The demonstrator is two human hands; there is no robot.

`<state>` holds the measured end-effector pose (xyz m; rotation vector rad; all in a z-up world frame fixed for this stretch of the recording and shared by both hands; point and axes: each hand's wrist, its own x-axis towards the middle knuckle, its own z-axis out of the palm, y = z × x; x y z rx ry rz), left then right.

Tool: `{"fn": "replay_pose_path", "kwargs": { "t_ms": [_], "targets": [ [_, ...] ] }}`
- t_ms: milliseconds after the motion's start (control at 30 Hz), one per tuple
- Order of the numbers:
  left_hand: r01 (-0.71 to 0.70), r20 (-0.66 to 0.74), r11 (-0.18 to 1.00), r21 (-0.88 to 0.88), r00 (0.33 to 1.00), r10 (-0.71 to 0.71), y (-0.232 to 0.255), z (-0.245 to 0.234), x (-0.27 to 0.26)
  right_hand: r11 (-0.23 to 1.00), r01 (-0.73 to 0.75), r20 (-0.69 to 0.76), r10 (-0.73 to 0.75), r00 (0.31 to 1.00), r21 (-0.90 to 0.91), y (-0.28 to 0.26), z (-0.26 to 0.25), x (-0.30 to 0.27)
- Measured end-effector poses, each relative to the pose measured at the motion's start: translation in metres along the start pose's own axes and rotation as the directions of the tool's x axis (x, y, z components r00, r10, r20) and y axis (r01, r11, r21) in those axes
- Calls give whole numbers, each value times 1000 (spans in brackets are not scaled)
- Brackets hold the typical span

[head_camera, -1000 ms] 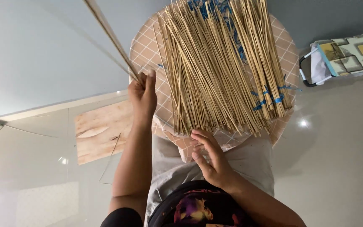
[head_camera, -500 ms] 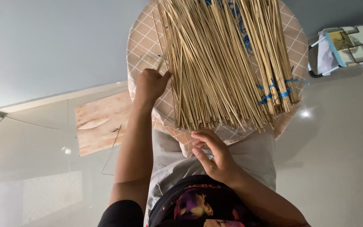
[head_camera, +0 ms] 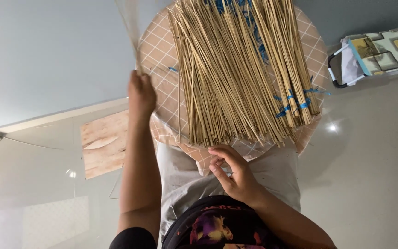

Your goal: Tying bundles of long wooden sticks together using blue plastic string

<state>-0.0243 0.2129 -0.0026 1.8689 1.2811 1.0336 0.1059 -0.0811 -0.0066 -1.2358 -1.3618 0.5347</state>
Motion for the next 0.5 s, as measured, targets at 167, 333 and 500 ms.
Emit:
{"fn": "replay_pose_path", "kwargs": {
  "t_ms": [167, 333, 500],
  "targets": [
    [-194, -179, 931, -309, 973, 144, 65, -46, -36, 1000, -6, 8, 6, 1000, 13, 5, 2, 3],
    [124, 112, 773, -622, 991, -69, 131, -34, -116, 981, -77, 209, 38, 977, 181, -21, 8, 20],
    [57, 127, 465, -883, 985, 120, 80, 10, -159, 962, -79, 281, 2, 960, 262, 4, 33, -2]
  ]
}}
